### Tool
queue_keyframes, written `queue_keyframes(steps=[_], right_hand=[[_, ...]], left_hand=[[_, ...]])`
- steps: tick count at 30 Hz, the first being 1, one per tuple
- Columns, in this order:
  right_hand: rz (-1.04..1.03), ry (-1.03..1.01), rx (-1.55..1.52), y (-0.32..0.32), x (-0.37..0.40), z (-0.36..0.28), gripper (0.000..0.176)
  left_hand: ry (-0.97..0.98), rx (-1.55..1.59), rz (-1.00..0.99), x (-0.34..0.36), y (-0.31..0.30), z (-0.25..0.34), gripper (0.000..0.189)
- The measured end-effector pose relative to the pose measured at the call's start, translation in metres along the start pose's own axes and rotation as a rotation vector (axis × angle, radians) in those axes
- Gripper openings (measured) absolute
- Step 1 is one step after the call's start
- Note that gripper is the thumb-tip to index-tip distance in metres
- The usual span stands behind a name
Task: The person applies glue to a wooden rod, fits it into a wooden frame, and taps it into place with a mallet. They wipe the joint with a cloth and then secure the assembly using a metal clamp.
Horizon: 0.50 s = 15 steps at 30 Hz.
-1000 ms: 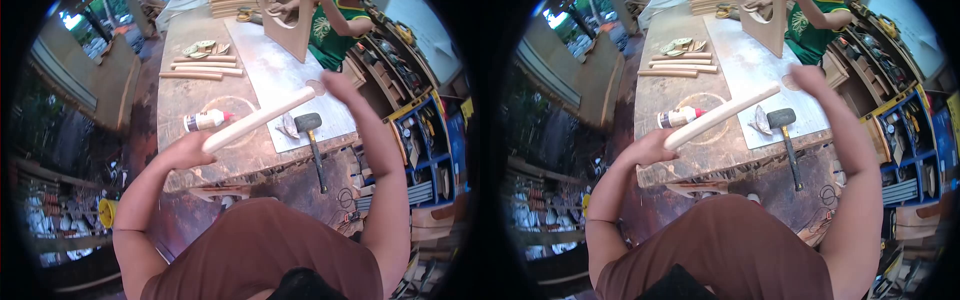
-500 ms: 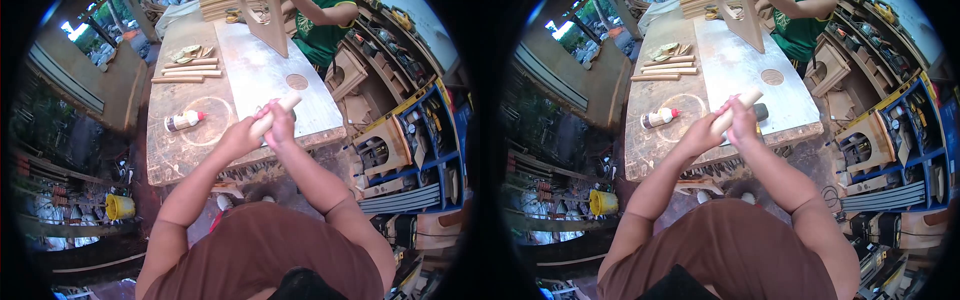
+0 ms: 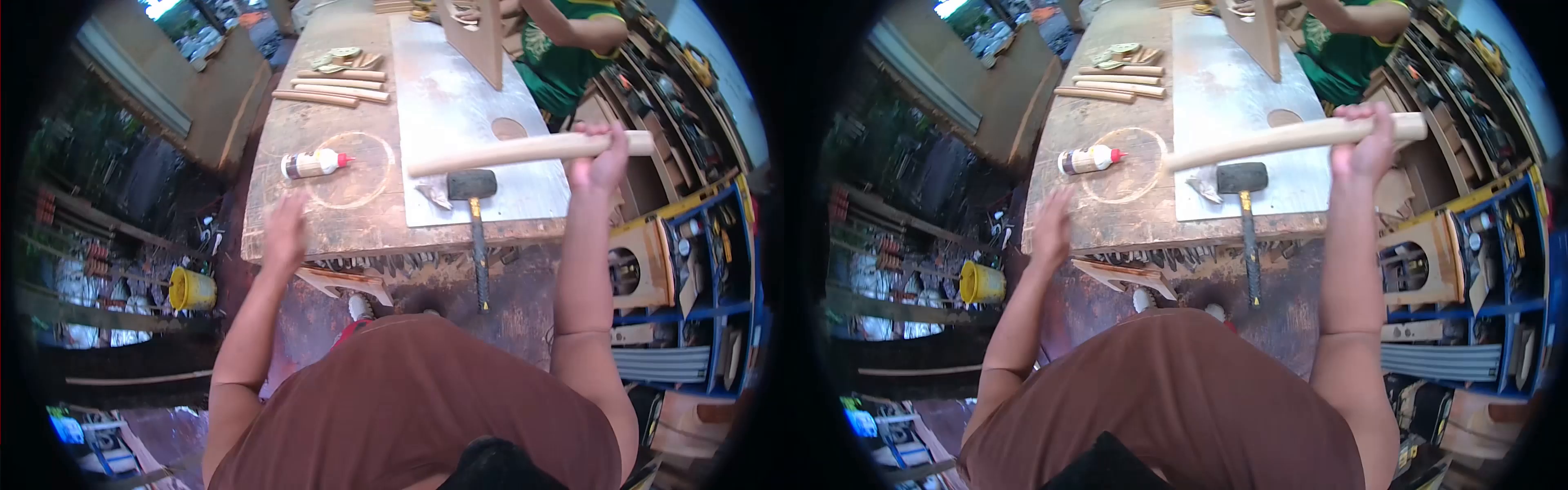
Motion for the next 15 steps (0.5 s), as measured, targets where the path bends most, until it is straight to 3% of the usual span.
queue_keyframes(steps=[3, 4, 6, 7, 9, 13, 15], right_hand=[[-0.072, 0.207, 0.02, 0.03, 0.069, 0.078, 0.015], [-0.1, 0.311, 0.002, 0.042, 0.098, 0.1, 0.015], [-0.125, 0.529, -0.064, 0.058, 0.144, 0.129, 0.014], [-0.148, 0.572, -0.064, 0.062, 0.142, 0.133, 0.014], [-0.17, 0.513, -0.105, 0.054, 0.108, 0.125, 0.015], [-0.058, 0.519, -0.042, 0.028, 0.079, 0.127, 0.019], [-0.028, 0.45, -0.017, 0.009, 0.065, 0.133, 0.019]], left_hand=[[0.277, 0.303, 0.13, -0.038, -0.047, 0.134, 0.072], [0.299, 0.335, 0.176, -0.041, -0.045, 0.163, 0.076], [0.156, 0.327, -0.027, -0.039, -0.01, 0.185, 0.065], [0.112, 0.309, -0.018, -0.034, -0.007, 0.169, 0.065], [-0.186, 0.147, -0.34, -0.019, 0.016, 0.124, 0.047], [-0.15, 0.118, -0.242, 0.044, 0.01, 0.053, 0.037], [-0.434, -0.008, -0.48, 0.087, 0.027, 0.002, 0.041]])
Point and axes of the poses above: each hand's wrist, its own x-axis away from the middle knuckle, its own y-axis out of the palm, z = x × y, the point moved 5 cm from there along -x, towards the middle knuckle, and after that the axes turned 2 degrees about z, right-handed, at the moved point
